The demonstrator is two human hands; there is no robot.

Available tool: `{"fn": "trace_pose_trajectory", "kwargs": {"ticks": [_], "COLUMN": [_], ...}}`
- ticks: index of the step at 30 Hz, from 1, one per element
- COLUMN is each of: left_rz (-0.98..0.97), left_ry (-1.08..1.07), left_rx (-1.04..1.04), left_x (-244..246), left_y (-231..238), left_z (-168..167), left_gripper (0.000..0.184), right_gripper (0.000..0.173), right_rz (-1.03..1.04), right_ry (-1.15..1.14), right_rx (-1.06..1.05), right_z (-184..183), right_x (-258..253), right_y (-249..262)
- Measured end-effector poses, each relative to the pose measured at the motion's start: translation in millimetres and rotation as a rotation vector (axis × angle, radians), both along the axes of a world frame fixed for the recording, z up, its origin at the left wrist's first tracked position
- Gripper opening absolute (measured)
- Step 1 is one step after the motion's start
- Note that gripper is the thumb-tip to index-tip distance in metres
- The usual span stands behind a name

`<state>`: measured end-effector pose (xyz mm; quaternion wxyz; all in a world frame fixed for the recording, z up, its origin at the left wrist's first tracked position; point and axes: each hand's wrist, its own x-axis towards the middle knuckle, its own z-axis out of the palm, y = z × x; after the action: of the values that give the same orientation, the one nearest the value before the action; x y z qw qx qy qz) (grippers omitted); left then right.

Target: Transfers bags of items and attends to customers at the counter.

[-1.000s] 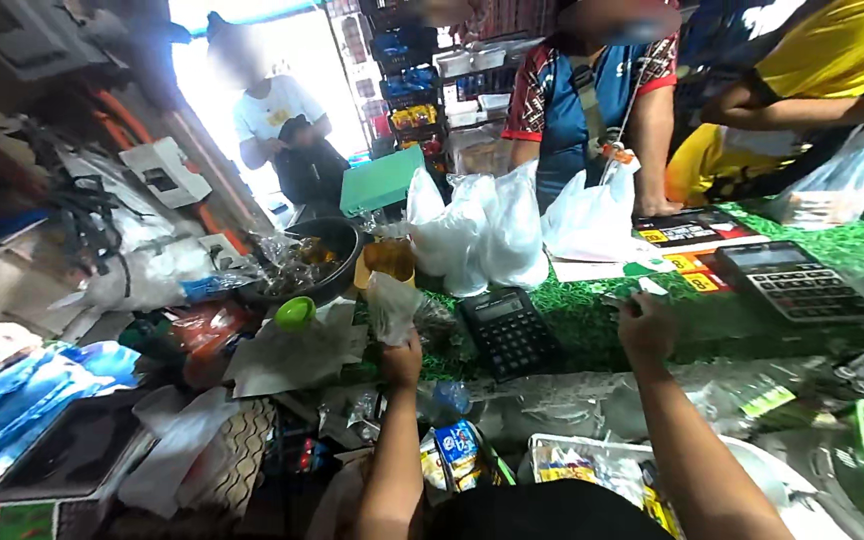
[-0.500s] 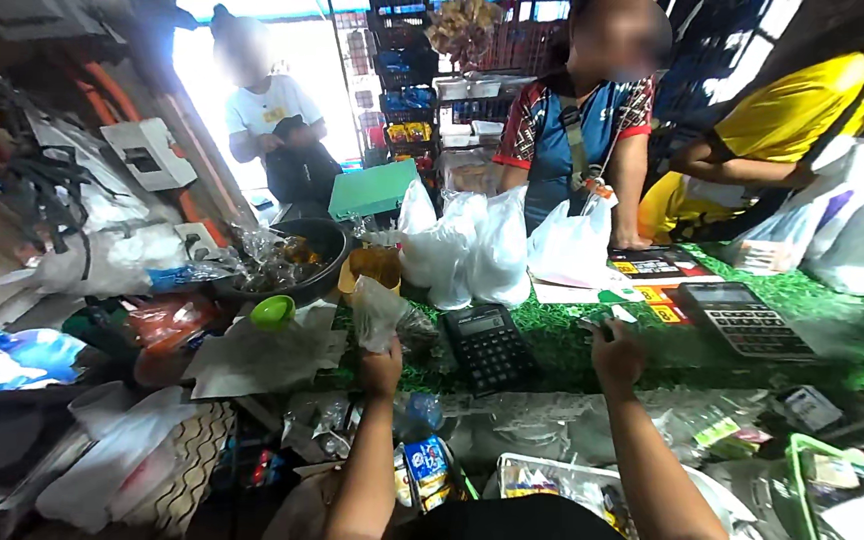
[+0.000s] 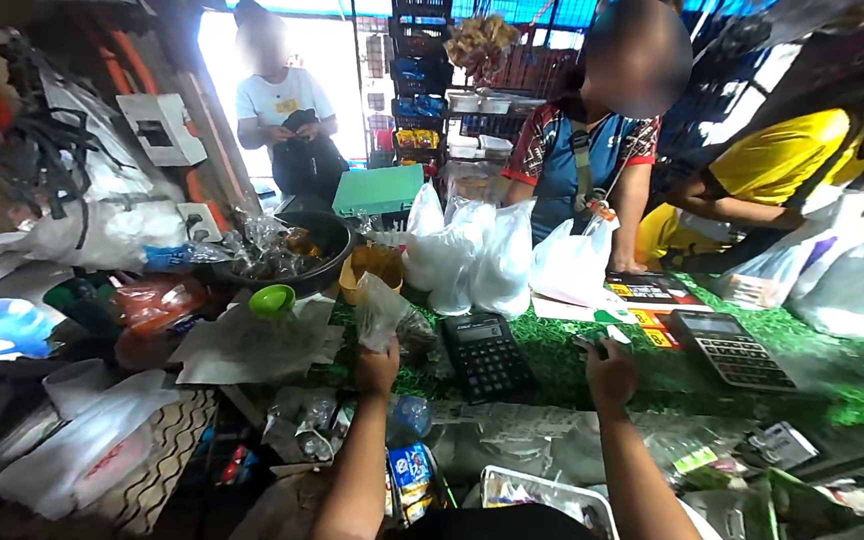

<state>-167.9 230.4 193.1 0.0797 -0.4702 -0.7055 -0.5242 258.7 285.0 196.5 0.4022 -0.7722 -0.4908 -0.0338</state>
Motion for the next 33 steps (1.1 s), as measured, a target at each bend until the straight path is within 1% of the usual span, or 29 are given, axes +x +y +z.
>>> {"fn": "trace_pose_trajectory", "kwargs": {"ticks": [4, 9, 14, 19, 21, 24, 26, 28, 30, 32, 33], "left_rz": [-0.025, -0.019, -0.04, -0.084, -0.088, -0.094, -0.098, -0.087, -0.066, -0.046, -0.05], "left_ry": [0.036, 0.043, -0.053, -0.105, -0.127, -0.149, -0.152, -0.14, -0.125, -0.12, -0.139], "left_rx": [0.012, -0.013, -0.263, -0.448, -0.457, -0.476, -0.478, -0.433, -0.381, -0.321, -0.331], "left_x": [-1, -3, -2, -7, -8, -9, -9, -9, -8, -8, -8], "left_y": [-2, -1, -4, -3, -3, -5, -6, -5, -4, -2, -2], "left_z": [1, 3, 23, 32, 34, 37, 38, 36, 30, 26, 27], "left_gripper": [0.039, 0.04, 0.048, 0.05, 0.051, 0.05, 0.05, 0.049, 0.048, 0.047, 0.048], "right_gripper": [0.037, 0.037, 0.037, 0.041, 0.044, 0.048, 0.048, 0.046, 0.044, 0.039, 0.038], "right_rz": [0.028, 0.015, 0.016, 0.056, 0.067, 0.026, 0.049, 0.167, 0.291, 0.449, 0.527], "right_ry": [0.019, 0.023, 0.007, 0.115, 0.175, 0.247, 0.284, 0.327, 0.346, 0.381, 0.397], "right_rx": [-0.007, -0.028, -0.031, 0.002, 0.018, 0.056, 0.163, 0.314, 0.421, 0.469, 0.468], "right_z": [3, 0, 1, 13, 31, 73, 101, 128, 163, 203, 222], "right_x": [-1, -1, 0, 0, -4, -16, -26, -34, -51, -77, -92], "right_y": [-3, -1, 2, -3, -7, -4, 6, 21, 32, 40, 42]}}
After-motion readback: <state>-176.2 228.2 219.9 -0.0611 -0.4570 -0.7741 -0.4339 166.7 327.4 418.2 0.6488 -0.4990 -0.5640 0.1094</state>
